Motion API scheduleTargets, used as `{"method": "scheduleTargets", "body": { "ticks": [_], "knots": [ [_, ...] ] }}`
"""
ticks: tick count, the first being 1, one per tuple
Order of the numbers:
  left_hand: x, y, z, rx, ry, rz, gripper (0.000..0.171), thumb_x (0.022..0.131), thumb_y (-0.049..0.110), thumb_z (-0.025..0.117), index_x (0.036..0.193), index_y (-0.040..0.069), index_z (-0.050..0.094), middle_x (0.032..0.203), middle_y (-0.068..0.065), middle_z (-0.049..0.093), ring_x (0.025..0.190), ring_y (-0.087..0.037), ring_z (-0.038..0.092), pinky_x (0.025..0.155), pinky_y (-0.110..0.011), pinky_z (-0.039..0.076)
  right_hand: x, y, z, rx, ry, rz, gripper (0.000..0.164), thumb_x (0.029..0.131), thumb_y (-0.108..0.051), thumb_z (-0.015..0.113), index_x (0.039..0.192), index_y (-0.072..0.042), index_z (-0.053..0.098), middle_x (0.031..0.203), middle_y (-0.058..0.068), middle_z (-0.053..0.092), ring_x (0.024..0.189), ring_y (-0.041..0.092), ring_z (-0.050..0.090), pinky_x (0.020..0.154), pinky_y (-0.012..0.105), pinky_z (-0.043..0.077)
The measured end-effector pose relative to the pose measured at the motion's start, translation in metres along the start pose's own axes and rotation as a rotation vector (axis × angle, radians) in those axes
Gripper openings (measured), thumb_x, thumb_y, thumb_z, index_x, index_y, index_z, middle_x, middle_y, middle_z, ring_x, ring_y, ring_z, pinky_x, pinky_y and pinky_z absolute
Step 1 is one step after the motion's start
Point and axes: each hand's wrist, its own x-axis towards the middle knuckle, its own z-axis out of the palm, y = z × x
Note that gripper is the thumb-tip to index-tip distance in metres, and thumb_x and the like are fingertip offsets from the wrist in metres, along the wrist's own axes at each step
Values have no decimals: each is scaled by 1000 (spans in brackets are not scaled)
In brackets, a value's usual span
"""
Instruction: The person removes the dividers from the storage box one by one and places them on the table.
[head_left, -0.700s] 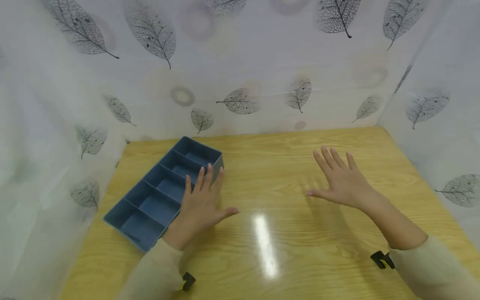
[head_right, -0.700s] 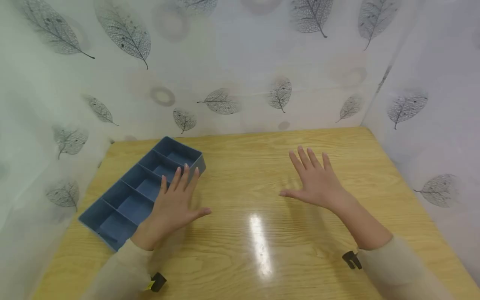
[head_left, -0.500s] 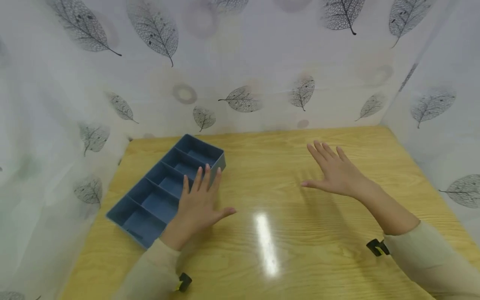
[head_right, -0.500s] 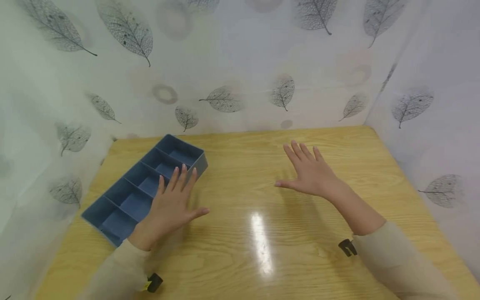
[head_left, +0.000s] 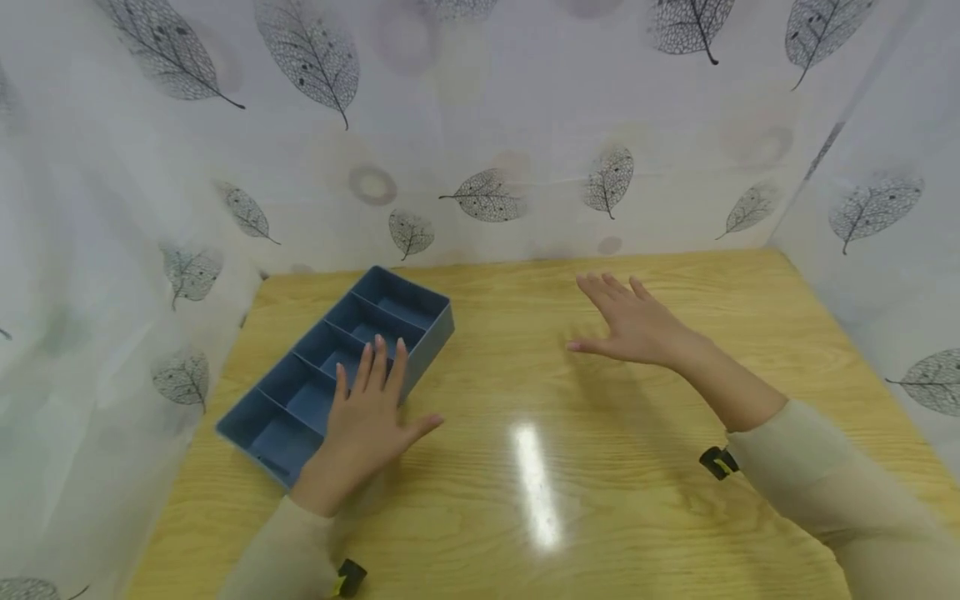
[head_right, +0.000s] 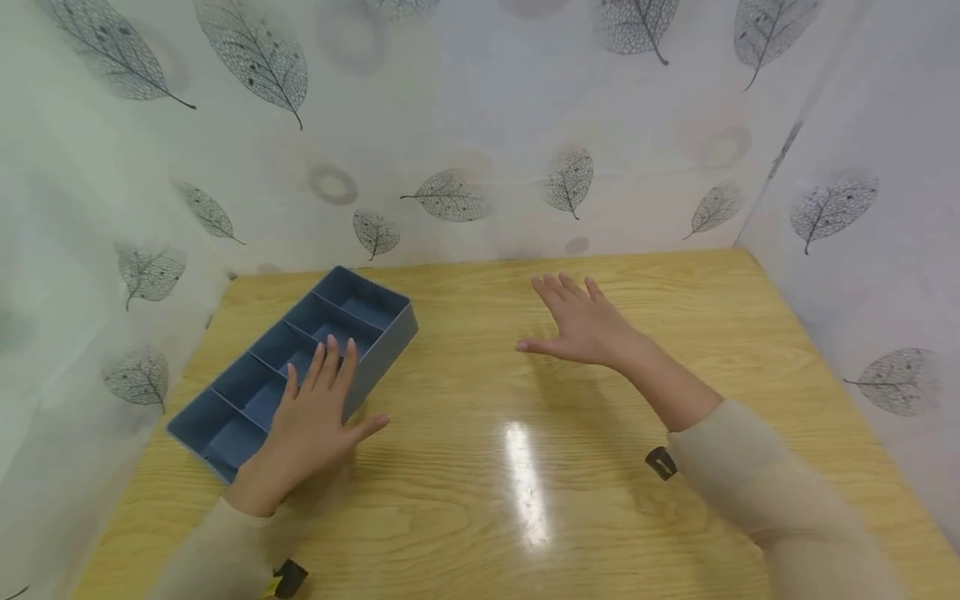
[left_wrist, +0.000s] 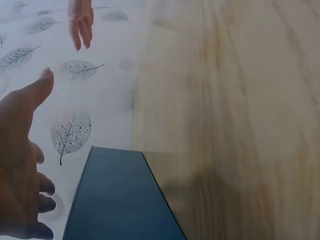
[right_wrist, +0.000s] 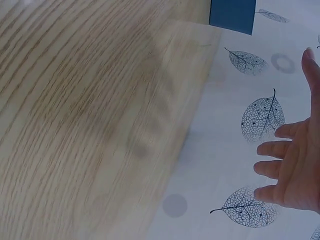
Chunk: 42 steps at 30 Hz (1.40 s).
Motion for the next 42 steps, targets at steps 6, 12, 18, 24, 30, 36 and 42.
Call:
{"method": "scheduleTargets", "body": {
  "ticks": [6,12,18,24,30,36,42],
  "knots": [
    [-14,-12,4,-44,25,-25,103,83,74,40,152,14,-6,157,-18,-7,145,-33,-5,111,-63,-1,15,-5,7,39,-25,-2,97,83,-66,52,152,-9,14,156,17,18,144,36,12,114,57,0],
    [-24,-23,7,-107,48,-84,104,85,67,46,151,6,-6,156,-20,-6,144,-36,-4,110,-65,-1,31,-11,12,21,-37,-30,94,84,-67,49,152,-9,17,156,18,19,143,36,15,114,57,2],
    [-34,-31,5,-181,110,-174,102,88,66,43,149,1,-7,155,-22,-2,143,-41,4,108,-67,5,45,-19,14,10,-53,-30,95,84,-70,44,152,-10,17,156,16,19,144,34,15,115,55,1],
    [-47,-40,5,-245,183,-245,96,91,60,43,149,-5,1,153,-30,6,140,-47,10,106,-70,9,61,-30,16,1,-55,-37,96,84,-72,41,152,-10,17,156,14,21,143,33,18,114,57,3],
    [-58,-47,-3,-348,216,-327,100,92,56,46,144,-13,-4,150,-34,-3,138,-52,-2,101,-74,0,77,-39,19,-12,-66,-56,95,85,-73,39,151,-9,18,156,14,22,143,34,20,114,58,6],
    [-67,-55,-8,-492,215,-399,97,95,48,46,142,-10,-16,149,-27,-20,138,-46,-16,105,-68,-5,92,-48,28,-21,-87,-72,90,87,-69,39,151,-9,19,155,13,24,142,32,22,114,58,4],
    [-74,-63,-4,-689,237,-498,94,97,42,43,140,-1,-29,146,-16,-35,137,-33,-28,113,-53,-10,111,-56,31,-63,-110,-56,86,90,-68,34,151,-9,20,154,13,26,141,32,25,113,59,1]
  ]
}}
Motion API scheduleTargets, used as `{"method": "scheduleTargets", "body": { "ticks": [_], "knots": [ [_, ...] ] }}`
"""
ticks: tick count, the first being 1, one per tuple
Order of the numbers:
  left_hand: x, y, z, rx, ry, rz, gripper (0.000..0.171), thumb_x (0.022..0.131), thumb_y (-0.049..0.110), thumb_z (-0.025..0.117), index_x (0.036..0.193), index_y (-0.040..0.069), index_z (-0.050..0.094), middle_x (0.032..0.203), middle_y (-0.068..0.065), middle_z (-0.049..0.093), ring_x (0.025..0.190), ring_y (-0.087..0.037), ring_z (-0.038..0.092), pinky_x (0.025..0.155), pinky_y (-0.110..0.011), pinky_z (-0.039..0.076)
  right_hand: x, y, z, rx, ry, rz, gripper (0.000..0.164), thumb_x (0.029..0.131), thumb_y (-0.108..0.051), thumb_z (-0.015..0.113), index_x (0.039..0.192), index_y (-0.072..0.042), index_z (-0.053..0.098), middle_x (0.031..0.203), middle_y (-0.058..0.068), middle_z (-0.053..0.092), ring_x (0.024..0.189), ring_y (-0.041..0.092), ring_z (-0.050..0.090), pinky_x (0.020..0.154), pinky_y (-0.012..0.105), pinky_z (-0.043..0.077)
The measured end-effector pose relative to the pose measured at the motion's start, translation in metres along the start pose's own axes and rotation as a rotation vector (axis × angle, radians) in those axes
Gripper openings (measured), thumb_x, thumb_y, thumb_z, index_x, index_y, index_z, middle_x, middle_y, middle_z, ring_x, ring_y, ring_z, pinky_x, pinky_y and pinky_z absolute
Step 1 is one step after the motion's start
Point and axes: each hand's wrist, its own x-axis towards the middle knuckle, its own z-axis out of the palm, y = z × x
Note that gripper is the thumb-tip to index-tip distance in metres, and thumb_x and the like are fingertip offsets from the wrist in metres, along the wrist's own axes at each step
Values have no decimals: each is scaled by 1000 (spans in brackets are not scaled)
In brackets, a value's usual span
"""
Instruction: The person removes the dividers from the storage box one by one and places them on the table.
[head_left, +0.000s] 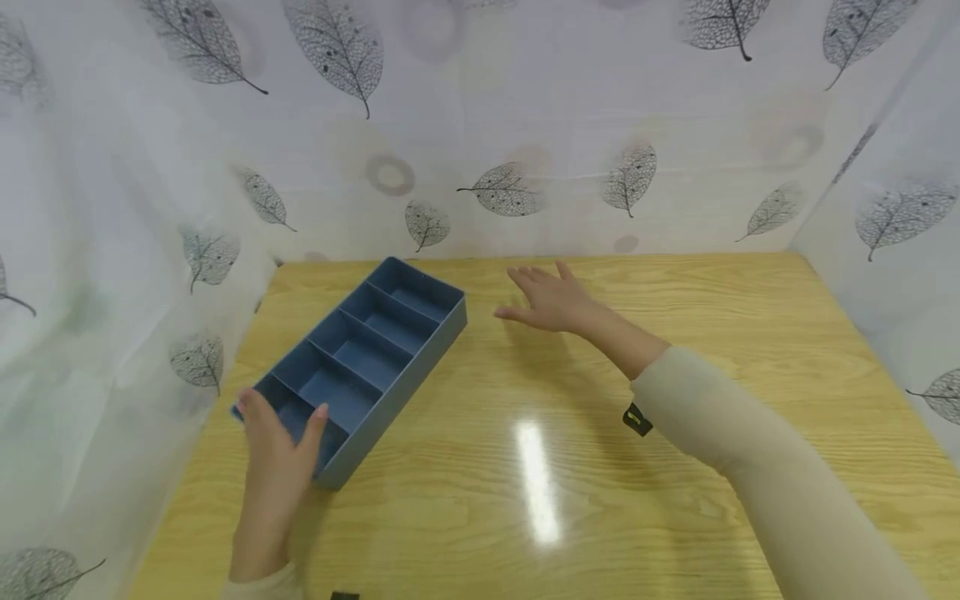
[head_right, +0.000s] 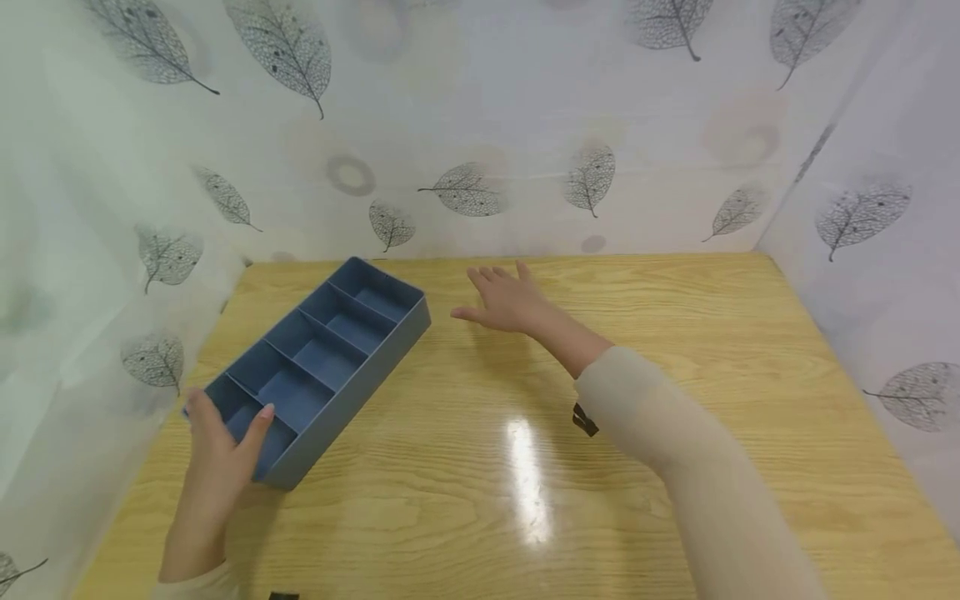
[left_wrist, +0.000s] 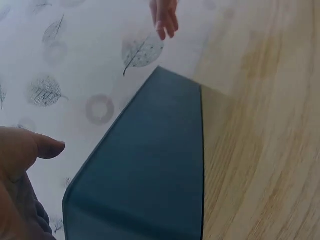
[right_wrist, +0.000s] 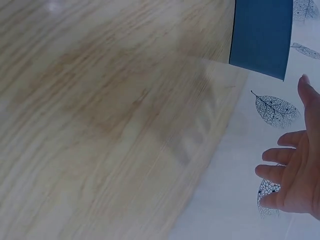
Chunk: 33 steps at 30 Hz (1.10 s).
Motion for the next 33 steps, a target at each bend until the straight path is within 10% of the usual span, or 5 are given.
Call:
{"method": "scheduleTargets", "body": {
  "ticks": [12,19,28,30,33],
  "knots": [
    [8,-10,-2,-159,-74,-154,106,97,41,45,123,-1,-49,128,-14,-57,122,-27,-48,107,-50,-23,40,-10,1,176,-53,-14,87,91,-64,36,149,-2,21,154,15,25,143,30,22,114,53,16],
    [8,-22,0,-200,-109,-229,104,98,36,42,119,-2,-53,137,-25,-43,135,-41,-24,113,-49,-9,57,-22,4,327,-125,-12,92,88,-70,34,150,-3,18,155,13,24,142,30,25,115,42,22],
    [8,-33,2,-415,-177,-219,99,96,8,44,121,-1,-51,150,-25,-22,141,-32,-14,115,-40,-7,74,-36,10,710,-169,115,72,94,-41,50,144,7,29,149,21,33,136,36,34,109,44,34],
    [9,-34,5,-434,-165,-207,95,93,0,41,123,-3,-49,151,-25,-22,142,-31,-13,115,-39,-6,77,-39,13,821,-174,157,53,94,-30,50,133,5,47,123,17,58,111,26,57,93,35,47],
    [9,-35,8,-470,-155,-185,91,89,-8,36,127,-3,-46,153,-26,-14,143,-34,-7,116,-40,-3,80,-45,17,916,-162,218,22,92,-19,46,90,-3,60,82,6,57,74,15,54,71,27,48]
  ]
}}
